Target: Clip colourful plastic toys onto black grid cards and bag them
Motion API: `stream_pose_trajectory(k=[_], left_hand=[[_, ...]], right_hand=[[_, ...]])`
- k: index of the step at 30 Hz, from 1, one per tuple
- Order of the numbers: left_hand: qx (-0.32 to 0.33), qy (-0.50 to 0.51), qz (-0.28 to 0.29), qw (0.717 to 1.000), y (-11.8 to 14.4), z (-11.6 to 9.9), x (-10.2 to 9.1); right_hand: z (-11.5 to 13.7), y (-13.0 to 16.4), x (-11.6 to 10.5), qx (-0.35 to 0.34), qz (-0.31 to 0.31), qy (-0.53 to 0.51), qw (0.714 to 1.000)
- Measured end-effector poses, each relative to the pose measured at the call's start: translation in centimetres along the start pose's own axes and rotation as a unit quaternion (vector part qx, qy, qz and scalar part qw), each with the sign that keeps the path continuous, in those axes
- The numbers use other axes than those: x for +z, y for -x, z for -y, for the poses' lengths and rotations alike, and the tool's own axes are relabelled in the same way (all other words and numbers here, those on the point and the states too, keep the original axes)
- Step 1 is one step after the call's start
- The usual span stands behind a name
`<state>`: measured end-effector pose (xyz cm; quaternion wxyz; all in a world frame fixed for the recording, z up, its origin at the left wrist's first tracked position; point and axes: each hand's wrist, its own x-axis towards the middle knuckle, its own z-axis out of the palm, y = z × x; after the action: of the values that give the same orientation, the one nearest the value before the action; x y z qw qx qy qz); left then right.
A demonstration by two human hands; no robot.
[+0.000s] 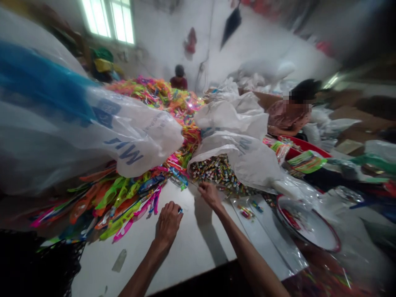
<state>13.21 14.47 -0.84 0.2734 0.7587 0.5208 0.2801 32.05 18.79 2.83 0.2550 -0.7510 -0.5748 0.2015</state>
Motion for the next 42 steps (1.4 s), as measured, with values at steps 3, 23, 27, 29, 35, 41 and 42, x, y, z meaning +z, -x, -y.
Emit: stream_pose_trajectory(k=[3,23,27,29,35,41,42], left_hand=[[-0.030,0.032,0.012,0.999,0.6,-0.7,-1.0],[-0.133,0.429,0.218,0.866,5.5,-2.0,-5.9],[-0.128,0.435,0.251,0.855,6.0,-2.4,-6.4],[-0.131,0.437,0.260,0.851,6.1,-2.4,-6.6],[-0.144,0.447,0.287,0.835,6.6,-3.2,-7.4],[-0.136,0.416,0.273,0.857,7.1,-2.5,-6.6],[-0.130,0.406,0.267,0.864,7.1,-2.3,-6.3]], right_hand=[[0.1,-3.7,-0.7,0.037,-0.033,0.040,0.998],[5.1,10.2,0.7,0.076,0.222,-0.534,0.812],[5.1,10.5,0.3,0.081,0.210,-0.543,0.809],[5.1,10.7,0.2,0.079,0.200,-0.540,0.813],[4.9,11.2,0.2,0.092,0.207,-0.510,0.830],[5.2,11.6,0.4,0.065,0.203,-0.476,0.853],[5.2,11.8,0.5,0.060,0.196,-0.473,0.857]])
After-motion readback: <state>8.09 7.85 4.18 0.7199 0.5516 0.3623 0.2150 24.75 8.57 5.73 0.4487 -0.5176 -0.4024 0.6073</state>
